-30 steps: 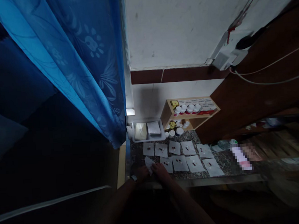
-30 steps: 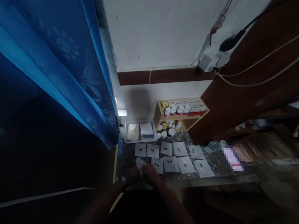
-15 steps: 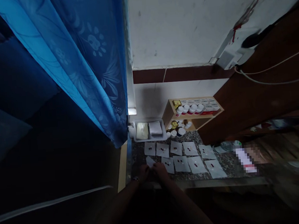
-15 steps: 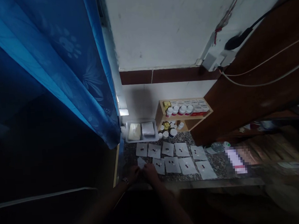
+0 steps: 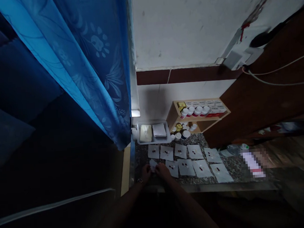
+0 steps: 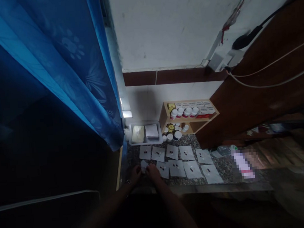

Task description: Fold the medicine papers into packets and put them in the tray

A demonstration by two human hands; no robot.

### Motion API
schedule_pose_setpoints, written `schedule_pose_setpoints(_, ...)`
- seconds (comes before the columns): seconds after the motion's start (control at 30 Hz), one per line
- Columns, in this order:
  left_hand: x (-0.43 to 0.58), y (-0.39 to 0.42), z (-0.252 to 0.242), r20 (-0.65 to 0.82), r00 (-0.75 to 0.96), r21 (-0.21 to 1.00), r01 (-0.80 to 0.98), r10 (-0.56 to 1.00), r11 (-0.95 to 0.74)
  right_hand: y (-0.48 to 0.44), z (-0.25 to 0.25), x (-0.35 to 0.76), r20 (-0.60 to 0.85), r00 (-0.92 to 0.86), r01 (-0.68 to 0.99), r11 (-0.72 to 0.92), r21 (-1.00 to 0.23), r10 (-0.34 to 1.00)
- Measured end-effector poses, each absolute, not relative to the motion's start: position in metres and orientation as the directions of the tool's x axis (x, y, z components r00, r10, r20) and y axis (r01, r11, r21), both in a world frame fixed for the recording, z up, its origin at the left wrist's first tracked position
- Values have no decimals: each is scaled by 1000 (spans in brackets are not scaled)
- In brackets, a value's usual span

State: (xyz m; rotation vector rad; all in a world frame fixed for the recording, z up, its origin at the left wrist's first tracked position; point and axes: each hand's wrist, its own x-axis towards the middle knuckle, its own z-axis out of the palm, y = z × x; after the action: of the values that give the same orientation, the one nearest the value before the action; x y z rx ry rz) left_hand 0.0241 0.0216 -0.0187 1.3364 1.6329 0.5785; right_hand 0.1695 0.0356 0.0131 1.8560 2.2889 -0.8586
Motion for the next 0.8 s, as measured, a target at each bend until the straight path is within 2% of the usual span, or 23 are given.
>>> schedule_pose_setpoints(0.5,28,24,-31,-334,-21,790,540,942,291,42,17,162,-446,-225,952,97,-291,866)
schedule_pose_setpoints(0.67,31,23,-31,-369,-14,700,653,929,288,44,21,160,-461,-196,960,73,-272,865)
schedule_pose_setpoints(0.8,27,22,-28,-276,56,656,741,959,146,45,23,158,-459,-177,961,52,-272,871)
